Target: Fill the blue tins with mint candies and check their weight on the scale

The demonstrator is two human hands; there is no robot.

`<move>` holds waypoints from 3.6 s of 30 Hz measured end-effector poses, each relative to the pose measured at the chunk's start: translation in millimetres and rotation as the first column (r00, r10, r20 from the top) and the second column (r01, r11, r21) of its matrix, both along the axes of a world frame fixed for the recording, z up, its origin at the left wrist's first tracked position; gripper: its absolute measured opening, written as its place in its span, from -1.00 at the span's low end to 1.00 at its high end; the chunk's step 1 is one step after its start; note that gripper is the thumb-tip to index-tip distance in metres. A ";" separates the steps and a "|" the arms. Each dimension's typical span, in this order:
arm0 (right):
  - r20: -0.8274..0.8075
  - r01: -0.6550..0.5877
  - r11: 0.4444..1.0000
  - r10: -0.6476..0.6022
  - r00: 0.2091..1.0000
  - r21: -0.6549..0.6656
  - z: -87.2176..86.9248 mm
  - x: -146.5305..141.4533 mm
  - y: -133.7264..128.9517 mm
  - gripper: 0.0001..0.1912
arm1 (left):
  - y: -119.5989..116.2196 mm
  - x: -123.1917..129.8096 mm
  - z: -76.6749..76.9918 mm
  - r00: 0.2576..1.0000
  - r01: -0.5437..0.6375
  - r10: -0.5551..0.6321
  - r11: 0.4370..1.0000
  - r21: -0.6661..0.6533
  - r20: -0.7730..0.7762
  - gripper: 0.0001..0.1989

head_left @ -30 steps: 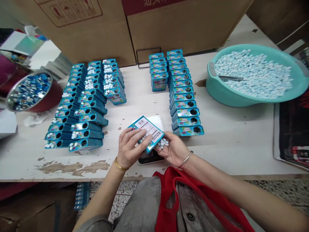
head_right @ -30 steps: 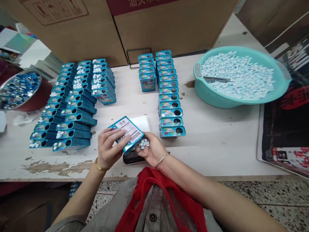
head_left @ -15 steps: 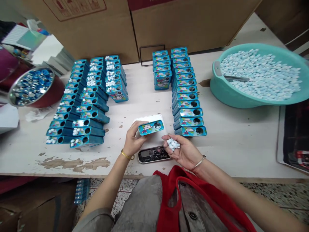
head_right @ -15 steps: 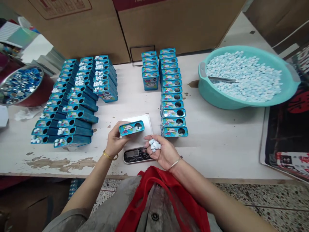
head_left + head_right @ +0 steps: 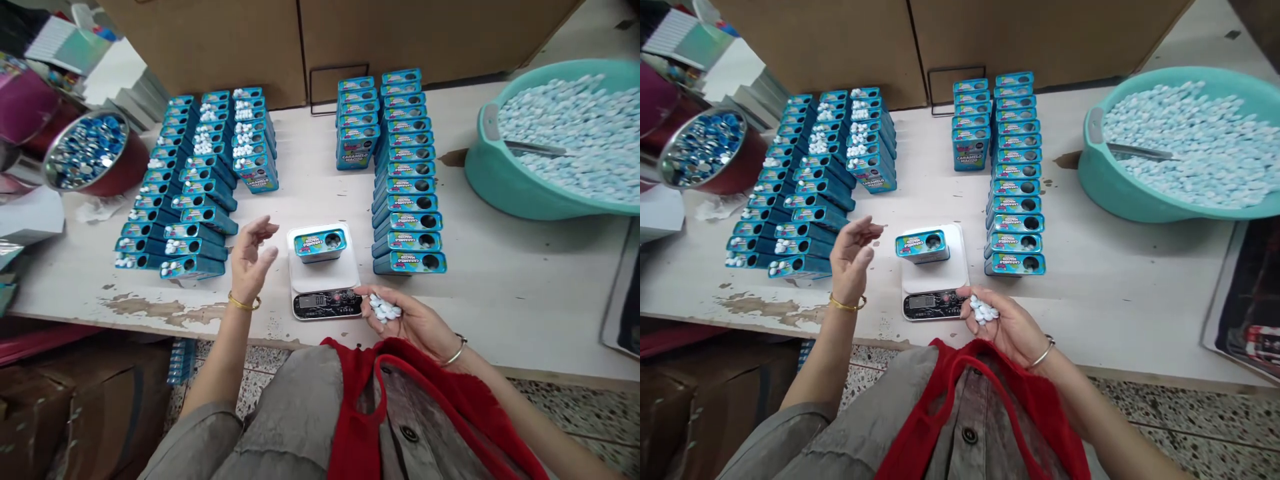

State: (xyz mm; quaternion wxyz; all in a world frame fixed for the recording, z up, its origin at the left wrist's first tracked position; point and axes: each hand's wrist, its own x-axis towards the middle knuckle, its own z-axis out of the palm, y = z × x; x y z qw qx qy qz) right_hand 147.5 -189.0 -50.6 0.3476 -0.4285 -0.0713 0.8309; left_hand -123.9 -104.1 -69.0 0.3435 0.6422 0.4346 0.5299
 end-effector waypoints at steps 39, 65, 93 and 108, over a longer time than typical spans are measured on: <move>0.370 -0.372 0.828 0.219 0.903 0.418 63.2 -31.9 91.5 -0.58 | -18.1 -12.1 -15.1 0.999 -0.037 0.039 0.984 -0.174 0.010 -0.64; 0.222 -0.238 0.966 0.211 0.952 0.101 29.3 12.8 8.5 -0.75 | -30.8 -13.8 -17.7 0.948 -0.271 0.302 0.931 -0.245 0.103 -0.74; 0.214 -0.361 0.894 0.311 0.926 0.264 24.3 3.6 19.5 -0.53 | 77.6 56.7 50.8 0.659 0.276 -0.077 0.950 0.145 -0.748 -0.70; 0.121 -0.242 0.960 0.226 0.966 0.140 -0.8 29.9 -3.1 -0.51 | 170.1 69.0 23.1 0.448 -0.045 0.344 0.931 0.363 -0.825 -0.62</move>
